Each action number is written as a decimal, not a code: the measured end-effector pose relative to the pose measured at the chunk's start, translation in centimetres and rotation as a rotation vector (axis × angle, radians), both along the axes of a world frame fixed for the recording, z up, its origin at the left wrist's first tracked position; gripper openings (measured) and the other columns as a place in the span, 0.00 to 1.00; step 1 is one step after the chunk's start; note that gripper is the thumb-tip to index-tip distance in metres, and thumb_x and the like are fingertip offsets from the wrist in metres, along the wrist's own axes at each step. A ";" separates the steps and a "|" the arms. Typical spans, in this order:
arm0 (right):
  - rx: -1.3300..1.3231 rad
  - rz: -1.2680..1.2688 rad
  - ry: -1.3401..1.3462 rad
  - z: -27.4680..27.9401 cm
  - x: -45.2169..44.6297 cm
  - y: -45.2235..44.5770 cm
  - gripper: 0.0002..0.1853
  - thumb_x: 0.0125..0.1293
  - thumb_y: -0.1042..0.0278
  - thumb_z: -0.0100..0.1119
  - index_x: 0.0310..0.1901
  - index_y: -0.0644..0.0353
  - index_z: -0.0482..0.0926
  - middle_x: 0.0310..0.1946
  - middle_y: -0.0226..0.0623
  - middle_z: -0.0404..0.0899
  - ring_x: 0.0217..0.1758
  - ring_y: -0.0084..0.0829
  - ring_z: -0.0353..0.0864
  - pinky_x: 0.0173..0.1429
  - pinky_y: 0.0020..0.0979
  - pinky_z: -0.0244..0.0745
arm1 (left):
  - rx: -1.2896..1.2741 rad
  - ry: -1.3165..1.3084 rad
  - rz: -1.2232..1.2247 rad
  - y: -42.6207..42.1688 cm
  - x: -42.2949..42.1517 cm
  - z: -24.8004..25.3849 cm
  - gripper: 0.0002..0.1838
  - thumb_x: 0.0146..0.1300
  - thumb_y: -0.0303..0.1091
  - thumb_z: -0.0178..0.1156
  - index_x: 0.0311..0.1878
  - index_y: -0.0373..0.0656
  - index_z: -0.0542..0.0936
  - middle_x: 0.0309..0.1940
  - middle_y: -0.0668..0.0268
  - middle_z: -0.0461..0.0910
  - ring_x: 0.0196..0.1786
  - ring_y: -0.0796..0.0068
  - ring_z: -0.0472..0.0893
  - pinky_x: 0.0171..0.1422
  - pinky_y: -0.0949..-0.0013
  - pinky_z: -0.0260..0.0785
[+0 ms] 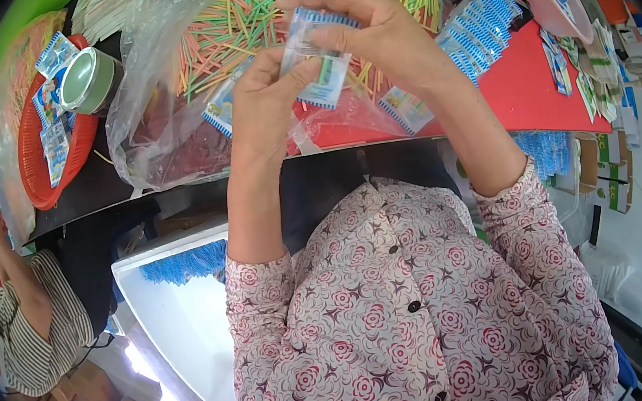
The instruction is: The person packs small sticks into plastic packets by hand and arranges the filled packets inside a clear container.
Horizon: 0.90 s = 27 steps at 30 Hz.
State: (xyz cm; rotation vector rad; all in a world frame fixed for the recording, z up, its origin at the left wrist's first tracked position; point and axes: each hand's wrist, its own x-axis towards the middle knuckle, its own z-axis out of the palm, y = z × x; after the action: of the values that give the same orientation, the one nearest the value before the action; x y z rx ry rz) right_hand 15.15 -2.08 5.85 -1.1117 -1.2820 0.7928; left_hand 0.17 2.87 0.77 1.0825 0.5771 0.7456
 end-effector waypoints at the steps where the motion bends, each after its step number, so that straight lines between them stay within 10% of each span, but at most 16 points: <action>1: 0.040 -0.009 -0.030 -0.1 0.2 0.2 0.14 0.73 0.58 0.48 0.44 0.62 0.74 0.43 0.39 0.81 0.39 0.23 0.75 0.46 0.26 0.70 | 0.000 -0.001 -0.002 0.1 0.0 -0.4 0.10 0.62 0.25 0.62 0.46 0.36 0.75 0.43 0.64 0.80 0.42 0.82 0.78 0.44 0.76 0.72; 9: -0.534 -0.061 -0.348 1.4 1.2 0.0 0.17 0.63 0.66 0.61 0.53 0.61 0.78 0.41 0.29 0.81 0.45 0.19 0.78 0.49 0.22 0.72 | -0.005 -0.200 0.089 -0.4 0.9 -0.8 0.14 0.61 0.23 0.62 0.49 0.35 0.74 0.41 0.64 0.81 0.40 0.81 0.79 0.44 0.77 0.73; 18: -0.381 -0.055 -0.523 1.1 3.8 -6.5 0.19 0.59 0.63 0.67 0.49 0.63 0.77 0.36 0.29 0.80 0.37 0.17 0.76 0.42 0.24 0.73 | 0.236 0.023 -0.034 -3.4 2.0 -0.4 0.25 0.58 0.24 0.63 0.59 0.37 0.69 0.41 0.65 0.80 0.43 0.79 0.78 0.48 0.75 0.70; 27: -0.343 -0.534 -1.003 -2.9 3.7 -11.8 0.20 0.58 0.70 0.62 0.53 0.57 0.76 0.43 0.37 0.79 0.50 0.37 0.76 0.59 0.33 0.66 | 0.788 0.530 0.368 0.6 -4.0 -1.6 0.13 0.58 0.30 0.63 0.47 0.40 0.80 0.42 0.62 0.80 0.42 0.66 0.79 0.48 0.68 0.69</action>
State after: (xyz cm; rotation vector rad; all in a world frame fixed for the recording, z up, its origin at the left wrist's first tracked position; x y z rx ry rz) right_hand 18.82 -13.84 2.96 -2.1680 -1.5382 -0.0089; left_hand -3.88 3.51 -0.85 1.9679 0.9885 1.0517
